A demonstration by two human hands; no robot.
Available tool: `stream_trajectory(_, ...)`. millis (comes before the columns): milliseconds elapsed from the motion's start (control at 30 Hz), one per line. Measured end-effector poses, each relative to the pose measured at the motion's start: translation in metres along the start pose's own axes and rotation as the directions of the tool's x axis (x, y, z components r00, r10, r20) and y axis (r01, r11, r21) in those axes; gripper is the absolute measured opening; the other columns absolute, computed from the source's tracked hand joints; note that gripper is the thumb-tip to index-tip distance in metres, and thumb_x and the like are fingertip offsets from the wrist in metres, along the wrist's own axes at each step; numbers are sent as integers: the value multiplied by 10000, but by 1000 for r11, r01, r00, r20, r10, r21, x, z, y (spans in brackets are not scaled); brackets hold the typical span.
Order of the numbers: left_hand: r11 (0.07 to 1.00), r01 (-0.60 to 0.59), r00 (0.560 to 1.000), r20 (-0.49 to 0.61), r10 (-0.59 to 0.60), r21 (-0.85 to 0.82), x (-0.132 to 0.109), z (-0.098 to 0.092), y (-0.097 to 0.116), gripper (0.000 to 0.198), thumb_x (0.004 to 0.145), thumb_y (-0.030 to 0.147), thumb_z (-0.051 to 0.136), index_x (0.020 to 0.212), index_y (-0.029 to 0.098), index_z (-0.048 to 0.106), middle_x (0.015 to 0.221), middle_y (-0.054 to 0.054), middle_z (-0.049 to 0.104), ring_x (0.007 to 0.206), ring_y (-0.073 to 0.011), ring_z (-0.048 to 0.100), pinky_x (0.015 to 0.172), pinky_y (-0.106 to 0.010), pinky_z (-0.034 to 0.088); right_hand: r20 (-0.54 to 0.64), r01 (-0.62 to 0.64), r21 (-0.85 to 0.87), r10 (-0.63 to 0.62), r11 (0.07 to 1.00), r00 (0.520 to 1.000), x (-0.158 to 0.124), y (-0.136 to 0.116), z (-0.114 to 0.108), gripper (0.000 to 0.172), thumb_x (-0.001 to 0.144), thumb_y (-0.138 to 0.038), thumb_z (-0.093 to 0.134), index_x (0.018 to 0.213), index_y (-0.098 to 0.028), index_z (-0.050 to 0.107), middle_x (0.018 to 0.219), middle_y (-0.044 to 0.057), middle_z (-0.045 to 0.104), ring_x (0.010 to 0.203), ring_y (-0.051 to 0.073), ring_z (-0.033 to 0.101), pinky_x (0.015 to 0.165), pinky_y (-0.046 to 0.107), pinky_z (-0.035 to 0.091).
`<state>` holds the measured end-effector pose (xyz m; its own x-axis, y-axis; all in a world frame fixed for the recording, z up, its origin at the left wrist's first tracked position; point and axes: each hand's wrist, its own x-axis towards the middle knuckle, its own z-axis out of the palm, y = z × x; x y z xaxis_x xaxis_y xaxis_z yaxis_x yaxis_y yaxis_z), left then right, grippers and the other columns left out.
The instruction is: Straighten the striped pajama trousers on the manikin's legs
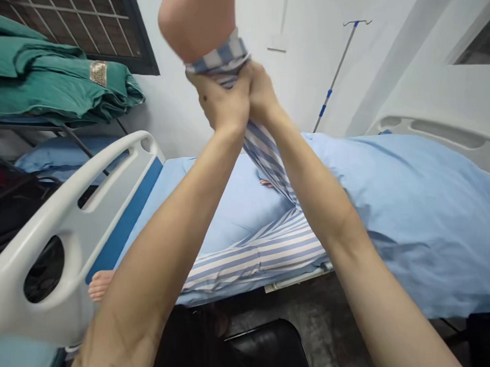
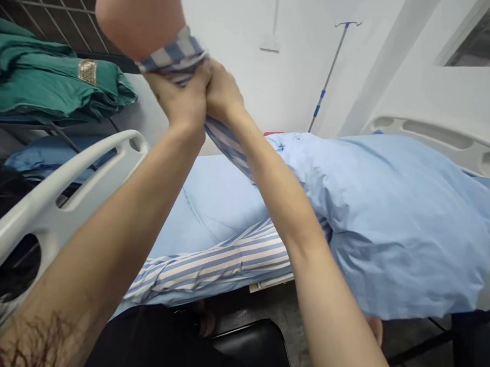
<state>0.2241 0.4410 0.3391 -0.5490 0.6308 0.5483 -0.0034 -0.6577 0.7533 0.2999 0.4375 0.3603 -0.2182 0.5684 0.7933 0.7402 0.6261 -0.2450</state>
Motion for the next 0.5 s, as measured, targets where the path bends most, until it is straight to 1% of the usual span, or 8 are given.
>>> stream_trajectory(67,999,31,998,-55,-32,-15,9,-36,-31,922,624,268,823,1309,137,220,1458,-157,336,1392,-288,349,1177,-487,267,111,-25,-21,27,999,993,-8,-14,41,379,838,-251,510,1134,-33,602,1076,104,699,1109,245,627,912,315,483)
stream_trajectory(133,994,94,991,-94,-99,-59,12,-81,-64,766,665,232,796,1248,62,330,1358,-173,471,1307,-263,472,1119,-472,368,245,-44,-33,51,998,968,-22,-30,92,403,868,-293,518,1196,-63,561,1091,93,694,1056,234,636,909,333,488)
stream_trajectory(233,955,266,933,-214,-290,-134,2,-149,-115,440,692,212,770,1023,63,521,1157,-127,632,1069,-193,633,961,-382,528,425,-32,-66,58,997,903,-58,-51,176,385,885,-352,507,1204,-140,539,1099,87,691,1026,246,641,884,337,490)
stream_trajectory(300,881,436,809,-348,-474,-186,-13,-191,-150,303,691,200,755,896,101,554,1008,-71,672,938,-162,662,837,-325,575,528,-27,-99,75,995,846,-93,-61,231,389,880,-369,506,1203,-153,525,1105,114,687,1012,253,645,873,336,490)
stream_trajectory(367,751,605,607,-457,-650,-265,-32,-230,-185,245,686,177,734,815,139,529,867,-16,657,842,-139,663,728,-268,580,624,-9,-129,88,992,777,-133,-68,281,412,863,-379,518,1203,-146,516,1116,151,678,1009,266,648,859,344,493)
stream_trajectory(433,606,723,415,-492,-765,-332,-54,-263,-220,230,695,171,702,753,172,480,765,19,613,771,-127,656,642,-230,564,704,18,-155,98,988,704,-175,-70,321,419,845,-360,533,1198,-135,520,1117,179,670,1005,278,652,847,348,490)
stream_trajectory(467,551,767,365,-481,-797,-329,-66,-277,-236,229,713,180,680,729,186,452,735,26,592,753,-128,652,614,-222,555,742,30,-164,103,986,663,-194,-70,337,416,836,-343,542,1192,-128,527,1111,190,669,997,283,655,838,347,488)
stream_trajectory(500,511,802,343,-463,-817,-307,-78,-289,-250,230,733,193,656,714,198,427,720,25,579,750,-133,650,600,-222,549,772,41,-172,109,984,626,-211,-69,349,403,833,-322,544,1182,-123,538,1102,201,669,985,286,659,829,345,484)
